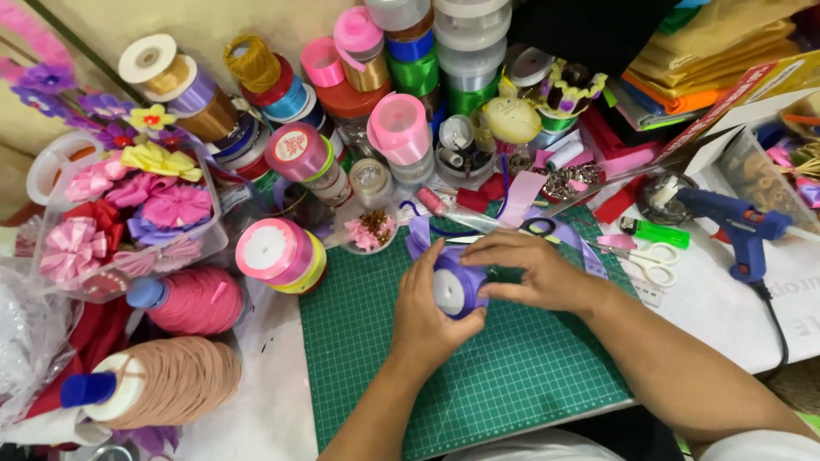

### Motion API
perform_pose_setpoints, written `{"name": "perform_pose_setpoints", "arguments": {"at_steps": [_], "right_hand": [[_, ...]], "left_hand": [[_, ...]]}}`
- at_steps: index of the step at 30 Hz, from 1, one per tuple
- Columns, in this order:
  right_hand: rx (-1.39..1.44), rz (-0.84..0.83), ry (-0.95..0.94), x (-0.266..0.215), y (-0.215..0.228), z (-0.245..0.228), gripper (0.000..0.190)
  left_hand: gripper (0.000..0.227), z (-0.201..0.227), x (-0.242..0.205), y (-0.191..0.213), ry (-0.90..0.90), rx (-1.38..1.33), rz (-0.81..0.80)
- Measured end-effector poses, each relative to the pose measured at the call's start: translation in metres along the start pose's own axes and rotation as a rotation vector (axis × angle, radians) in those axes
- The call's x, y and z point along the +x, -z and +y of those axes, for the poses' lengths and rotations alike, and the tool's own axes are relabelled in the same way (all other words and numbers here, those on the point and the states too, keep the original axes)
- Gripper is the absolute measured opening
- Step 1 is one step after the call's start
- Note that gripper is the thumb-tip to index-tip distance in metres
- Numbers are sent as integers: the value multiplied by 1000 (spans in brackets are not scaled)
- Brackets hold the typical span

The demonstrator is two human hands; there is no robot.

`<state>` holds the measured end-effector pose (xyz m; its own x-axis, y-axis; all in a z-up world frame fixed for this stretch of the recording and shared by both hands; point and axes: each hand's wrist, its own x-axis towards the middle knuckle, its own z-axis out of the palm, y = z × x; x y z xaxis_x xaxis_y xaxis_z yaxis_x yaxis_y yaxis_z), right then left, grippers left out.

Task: Measuring, cutting, and folding purple ribbon to create a decorative bow on a craft table.

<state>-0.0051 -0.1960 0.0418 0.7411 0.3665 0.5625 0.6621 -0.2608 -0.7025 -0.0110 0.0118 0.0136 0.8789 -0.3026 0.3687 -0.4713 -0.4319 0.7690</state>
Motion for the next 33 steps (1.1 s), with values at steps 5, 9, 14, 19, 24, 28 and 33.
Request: {"name": "perform_pose_setpoints", "arguments": {"at_steps": [5, 9, 14, 19, 24, 28, 33], "right_hand": [[-8, 77, -58, -5, -6, 6, 22], [-141, -8, -6, -18, -5, 23, 28], [-176, -32, -30, -14, -13, 15, 31], [-194, -26, -41, -16, -24, 16, 30], [-135, -76, -200, -24, -33, 24, 31], [-129, -65, -212, -27, -36, 30, 17], [-160, -128, -221, -33, -38, 39, 24]], "left_hand": [[105, 10, 4, 12, 45, 44, -98], [116, 21, 8, 21, 235, 108, -360], [118, 25, 7, 30, 218, 135, -498], [125, 20, 5, 31, 183, 194, -568], [127, 21, 6, 39, 175, 291, -690], [132, 12, 7, 45, 152, 345, -753], [136, 11, 12, 51, 230, 202, -816]]}}
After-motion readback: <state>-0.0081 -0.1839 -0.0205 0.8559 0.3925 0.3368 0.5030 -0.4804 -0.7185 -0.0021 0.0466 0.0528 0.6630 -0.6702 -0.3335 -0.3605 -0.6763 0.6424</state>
